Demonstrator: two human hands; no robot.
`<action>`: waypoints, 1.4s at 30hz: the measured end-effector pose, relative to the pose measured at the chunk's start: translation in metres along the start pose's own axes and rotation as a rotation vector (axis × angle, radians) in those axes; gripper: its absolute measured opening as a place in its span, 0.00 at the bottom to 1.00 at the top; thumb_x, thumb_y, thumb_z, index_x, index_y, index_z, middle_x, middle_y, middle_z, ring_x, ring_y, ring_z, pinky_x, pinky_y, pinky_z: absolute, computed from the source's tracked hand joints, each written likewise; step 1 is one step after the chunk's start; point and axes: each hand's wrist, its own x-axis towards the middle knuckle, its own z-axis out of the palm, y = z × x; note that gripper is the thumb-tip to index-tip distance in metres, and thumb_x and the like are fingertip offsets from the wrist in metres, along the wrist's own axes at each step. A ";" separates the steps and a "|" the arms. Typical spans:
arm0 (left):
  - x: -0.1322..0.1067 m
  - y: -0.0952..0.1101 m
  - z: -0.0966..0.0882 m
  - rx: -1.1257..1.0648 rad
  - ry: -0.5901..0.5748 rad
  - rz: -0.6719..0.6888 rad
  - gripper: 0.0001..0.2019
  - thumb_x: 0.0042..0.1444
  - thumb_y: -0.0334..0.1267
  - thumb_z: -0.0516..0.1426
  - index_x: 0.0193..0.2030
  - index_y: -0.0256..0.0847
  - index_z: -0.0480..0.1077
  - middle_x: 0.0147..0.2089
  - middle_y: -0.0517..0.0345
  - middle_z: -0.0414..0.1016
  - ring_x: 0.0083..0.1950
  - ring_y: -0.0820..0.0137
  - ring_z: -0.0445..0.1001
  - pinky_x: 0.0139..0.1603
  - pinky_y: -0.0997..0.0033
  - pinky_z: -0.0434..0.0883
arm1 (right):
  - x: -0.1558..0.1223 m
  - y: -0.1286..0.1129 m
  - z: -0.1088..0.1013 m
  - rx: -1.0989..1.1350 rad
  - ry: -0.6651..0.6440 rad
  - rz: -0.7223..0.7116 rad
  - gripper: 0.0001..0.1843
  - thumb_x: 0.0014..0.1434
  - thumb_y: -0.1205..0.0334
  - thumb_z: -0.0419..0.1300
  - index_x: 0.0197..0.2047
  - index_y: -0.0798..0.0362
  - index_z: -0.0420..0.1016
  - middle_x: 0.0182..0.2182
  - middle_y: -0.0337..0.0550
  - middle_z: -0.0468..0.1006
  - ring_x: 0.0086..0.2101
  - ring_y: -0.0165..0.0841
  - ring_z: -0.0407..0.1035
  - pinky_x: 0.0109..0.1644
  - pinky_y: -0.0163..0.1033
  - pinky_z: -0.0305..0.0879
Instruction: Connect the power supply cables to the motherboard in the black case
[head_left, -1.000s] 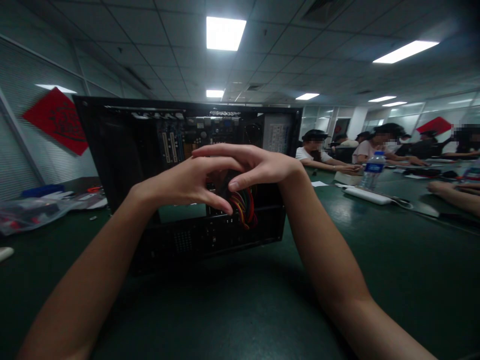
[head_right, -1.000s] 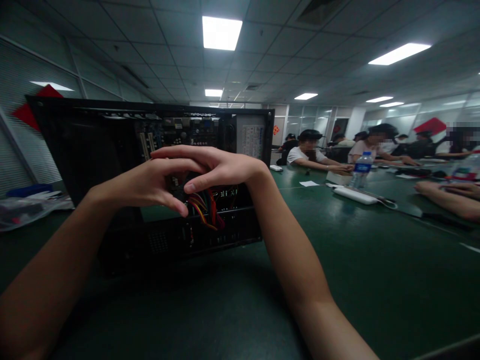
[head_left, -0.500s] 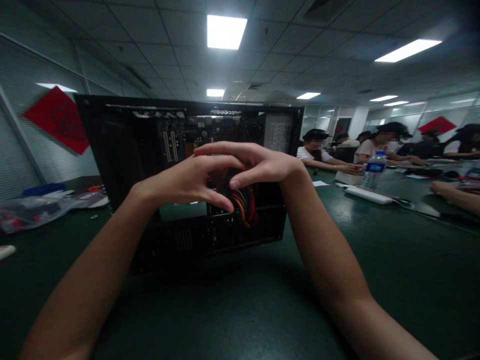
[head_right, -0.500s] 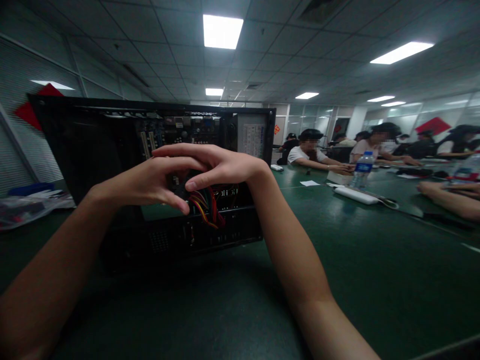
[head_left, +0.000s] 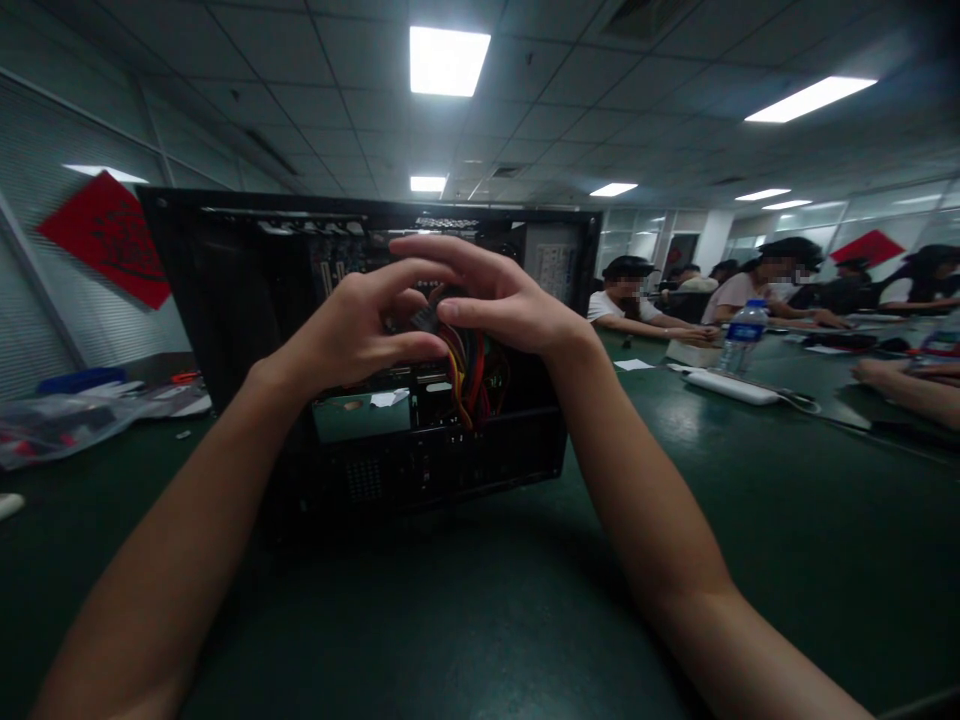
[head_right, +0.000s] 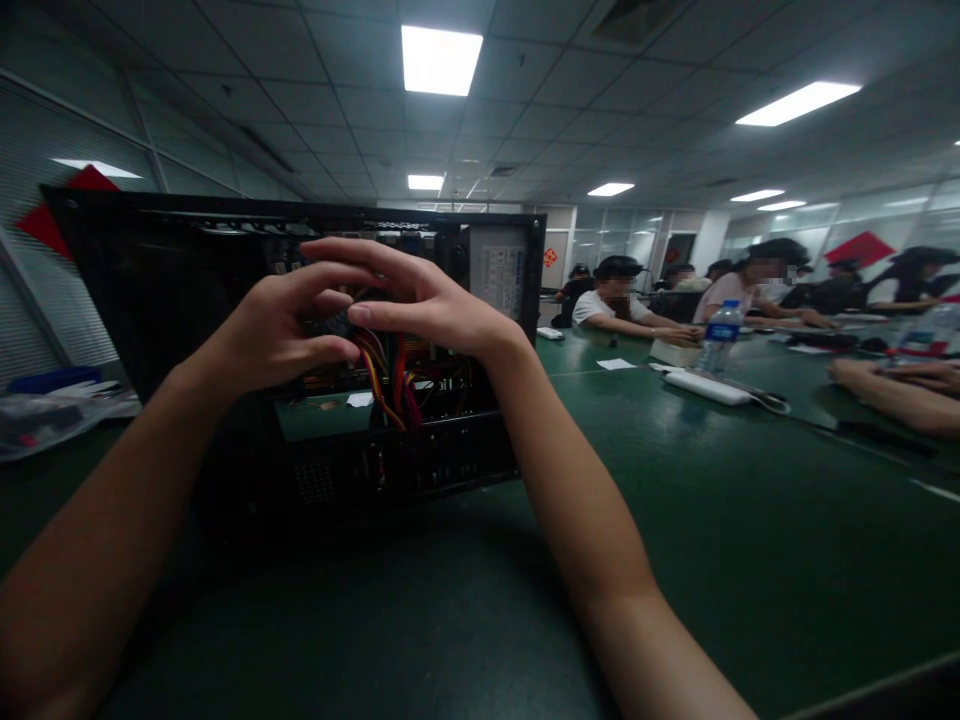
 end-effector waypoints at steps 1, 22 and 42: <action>0.000 -0.002 -0.001 -0.014 0.003 -0.003 0.32 0.55 0.56 0.67 0.62 0.46 0.69 0.41 0.56 0.80 0.46 0.61 0.81 0.40 0.69 0.76 | 0.001 0.001 0.001 0.003 0.011 -0.001 0.35 0.59 0.50 0.67 0.68 0.49 0.70 0.70 0.44 0.65 0.69 0.42 0.57 0.73 0.45 0.56; 0.001 -0.010 0.003 -0.120 -0.086 -0.027 0.33 0.54 0.57 0.68 0.60 0.40 0.70 0.44 0.52 0.81 0.41 0.65 0.80 0.39 0.70 0.78 | 0.001 0.026 0.000 0.117 -0.044 0.053 0.38 0.59 0.47 0.69 0.69 0.50 0.68 0.63 0.47 0.73 0.62 0.40 0.66 0.64 0.41 0.67; 0.005 -0.023 -0.005 -0.105 0.146 0.035 0.37 0.56 0.68 0.61 0.60 0.39 0.68 0.49 0.50 0.76 0.40 0.67 0.78 0.35 0.72 0.78 | -0.010 0.029 0.001 -1.263 0.271 -0.456 0.20 0.74 0.57 0.52 0.67 0.40 0.68 0.65 0.43 0.65 0.66 0.42 0.60 0.70 0.53 0.63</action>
